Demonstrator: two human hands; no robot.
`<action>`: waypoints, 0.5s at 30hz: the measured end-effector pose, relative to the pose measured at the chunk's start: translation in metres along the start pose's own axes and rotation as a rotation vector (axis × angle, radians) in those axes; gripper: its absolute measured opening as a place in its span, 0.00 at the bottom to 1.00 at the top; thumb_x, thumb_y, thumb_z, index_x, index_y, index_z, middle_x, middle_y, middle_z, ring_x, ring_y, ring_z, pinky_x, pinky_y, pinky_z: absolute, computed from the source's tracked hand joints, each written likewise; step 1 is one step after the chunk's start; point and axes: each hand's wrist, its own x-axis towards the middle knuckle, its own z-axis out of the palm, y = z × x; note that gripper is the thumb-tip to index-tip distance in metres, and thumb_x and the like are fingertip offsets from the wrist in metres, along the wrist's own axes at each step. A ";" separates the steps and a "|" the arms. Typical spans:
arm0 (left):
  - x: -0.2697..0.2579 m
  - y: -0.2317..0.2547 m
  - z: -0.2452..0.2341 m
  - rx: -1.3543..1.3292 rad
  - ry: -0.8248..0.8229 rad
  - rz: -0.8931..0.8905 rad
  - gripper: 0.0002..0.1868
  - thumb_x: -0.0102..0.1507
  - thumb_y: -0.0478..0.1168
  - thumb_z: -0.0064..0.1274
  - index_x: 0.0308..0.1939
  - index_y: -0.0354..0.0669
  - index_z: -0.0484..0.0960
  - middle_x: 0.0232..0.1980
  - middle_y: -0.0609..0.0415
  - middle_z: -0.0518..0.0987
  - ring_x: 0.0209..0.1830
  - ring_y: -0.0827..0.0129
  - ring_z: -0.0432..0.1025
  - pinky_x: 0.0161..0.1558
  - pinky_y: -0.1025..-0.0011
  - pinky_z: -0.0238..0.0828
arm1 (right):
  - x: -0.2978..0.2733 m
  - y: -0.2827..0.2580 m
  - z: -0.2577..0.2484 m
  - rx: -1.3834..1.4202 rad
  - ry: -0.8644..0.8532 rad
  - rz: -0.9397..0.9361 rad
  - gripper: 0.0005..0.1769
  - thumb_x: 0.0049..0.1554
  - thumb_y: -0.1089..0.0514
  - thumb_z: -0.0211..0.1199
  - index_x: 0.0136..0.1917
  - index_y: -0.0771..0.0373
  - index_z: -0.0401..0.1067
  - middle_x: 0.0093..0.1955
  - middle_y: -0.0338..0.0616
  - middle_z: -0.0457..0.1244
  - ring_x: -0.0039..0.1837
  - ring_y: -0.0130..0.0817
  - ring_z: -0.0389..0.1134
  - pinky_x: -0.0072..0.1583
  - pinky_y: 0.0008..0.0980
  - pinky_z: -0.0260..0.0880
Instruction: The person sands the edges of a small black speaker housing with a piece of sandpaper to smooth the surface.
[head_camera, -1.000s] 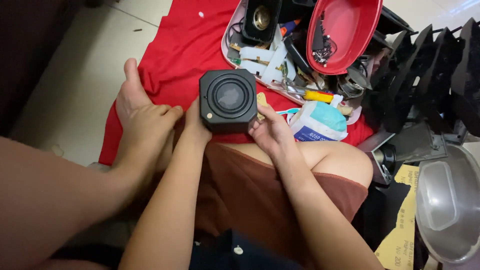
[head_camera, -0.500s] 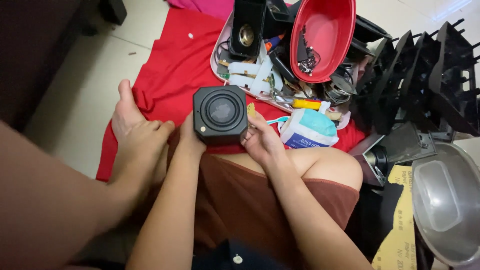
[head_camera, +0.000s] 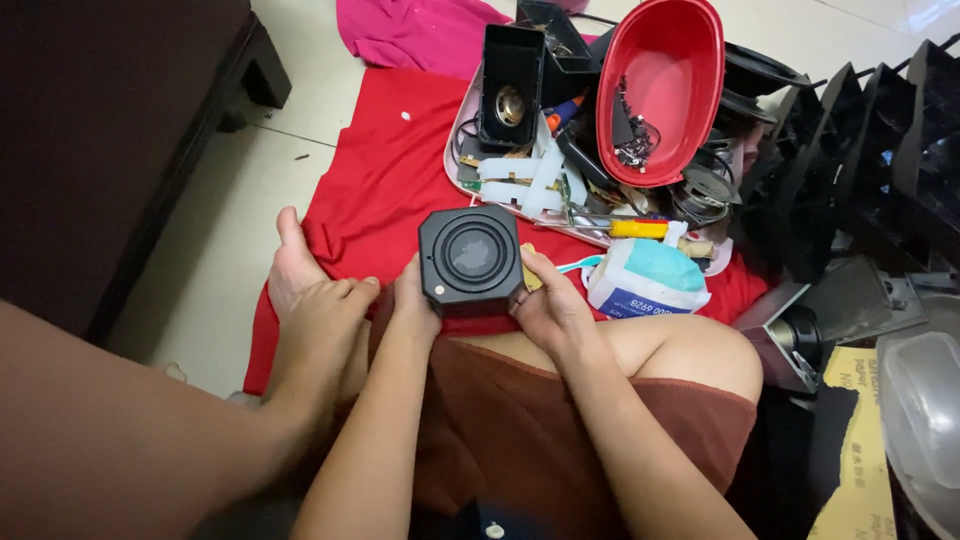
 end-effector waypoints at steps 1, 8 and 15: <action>0.003 -0.001 -0.001 0.002 -0.002 0.000 0.15 0.44 0.46 0.60 0.28 0.43 0.79 0.29 0.49 0.78 0.27 0.64 0.74 0.27 0.70 0.70 | 0.001 0.000 -0.001 0.002 0.001 -0.002 0.11 0.45 0.59 0.65 0.35 0.52 0.63 0.32 0.39 0.60 0.32 0.30 0.61 0.37 0.26 0.56; -0.072 0.053 -0.004 0.541 -0.066 0.556 0.23 0.45 0.42 0.53 0.40 0.37 0.66 0.32 0.47 0.70 0.28 0.62 0.65 0.31 0.68 0.63 | 0.005 0.002 -0.006 0.014 -0.020 -0.016 0.11 0.45 0.60 0.65 0.33 0.53 0.63 0.31 0.40 0.59 0.30 0.32 0.60 0.36 0.27 0.57; -0.021 0.005 -0.001 0.028 0.007 0.036 0.14 0.48 0.45 0.57 0.30 0.38 0.78 0.30 0.50 0.77 0.25 0.68 0.72 0.23 0.77 0.67 | 0.007 0.002 -0.004 0.017 0.001 -0.013 0.10 0.45 0.61 0.65 0.34 0.55 0.63 0.34 0.41 0.61 0.34 0.33 0.64 0.40 0.27 0.60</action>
